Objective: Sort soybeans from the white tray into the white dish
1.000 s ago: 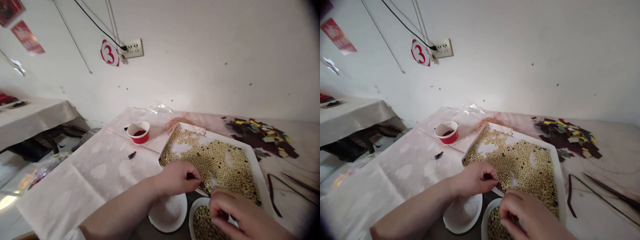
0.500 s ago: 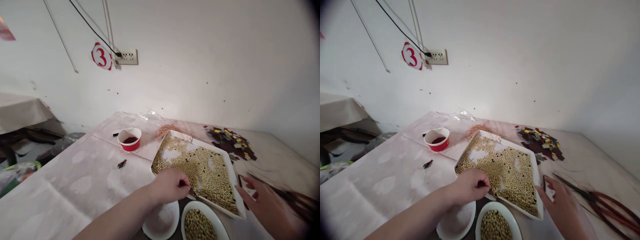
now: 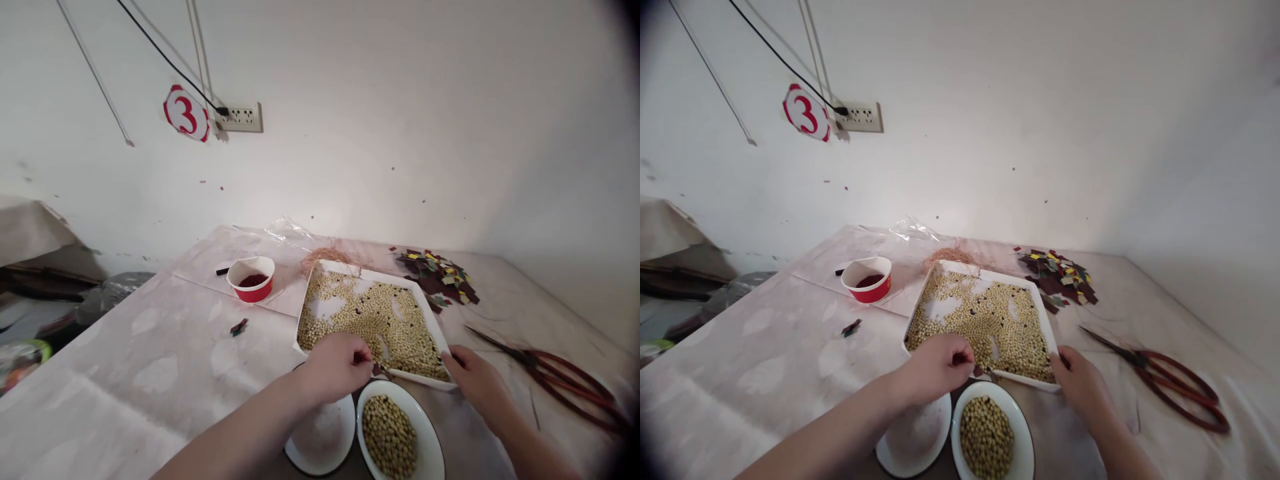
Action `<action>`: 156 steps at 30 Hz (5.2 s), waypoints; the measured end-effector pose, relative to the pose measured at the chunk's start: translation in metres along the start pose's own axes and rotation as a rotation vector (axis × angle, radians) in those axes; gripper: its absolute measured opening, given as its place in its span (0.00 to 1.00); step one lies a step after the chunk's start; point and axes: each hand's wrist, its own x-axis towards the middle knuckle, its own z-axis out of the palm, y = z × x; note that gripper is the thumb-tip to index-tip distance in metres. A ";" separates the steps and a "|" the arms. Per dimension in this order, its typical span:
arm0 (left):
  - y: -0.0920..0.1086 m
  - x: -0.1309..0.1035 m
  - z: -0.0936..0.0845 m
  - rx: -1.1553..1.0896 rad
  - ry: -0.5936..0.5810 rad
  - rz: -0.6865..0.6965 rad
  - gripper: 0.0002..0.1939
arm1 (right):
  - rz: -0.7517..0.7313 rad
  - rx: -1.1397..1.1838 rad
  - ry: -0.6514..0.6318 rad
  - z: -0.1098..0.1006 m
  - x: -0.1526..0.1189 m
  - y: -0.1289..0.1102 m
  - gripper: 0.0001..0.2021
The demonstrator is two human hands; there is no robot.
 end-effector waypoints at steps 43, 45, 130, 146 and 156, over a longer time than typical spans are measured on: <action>-0.012 0.035 -0.036 0.654 -0.029 0.185 0.07 | 0.030 0.681 -0.097 0.014 -0.063 -0.076 0.11; -0.017 0.036 -0.032 0.695 -0.064 0.195 0.05 | 0.085 0.771 -0.102 0.020 -0.062 -0.072 0.11; 0.043 -0.018 -0.002 0.460 0.325 0.641 0.06 | 0.203 1.257 -0.413 0.017 -0.091 -0.091 0.05; 0.043 -0.014 -0.007 0.466 0.374 0.612 0.05 | 0.163 1.179 -0.398 0.017 -0.092 -0.090 0.07; 0.038 -0.009 -0.009 0.394 -0.010 0.573 0.03 | 0.283 1.426 -0.116 0.007 -0.080 -0.093 0.04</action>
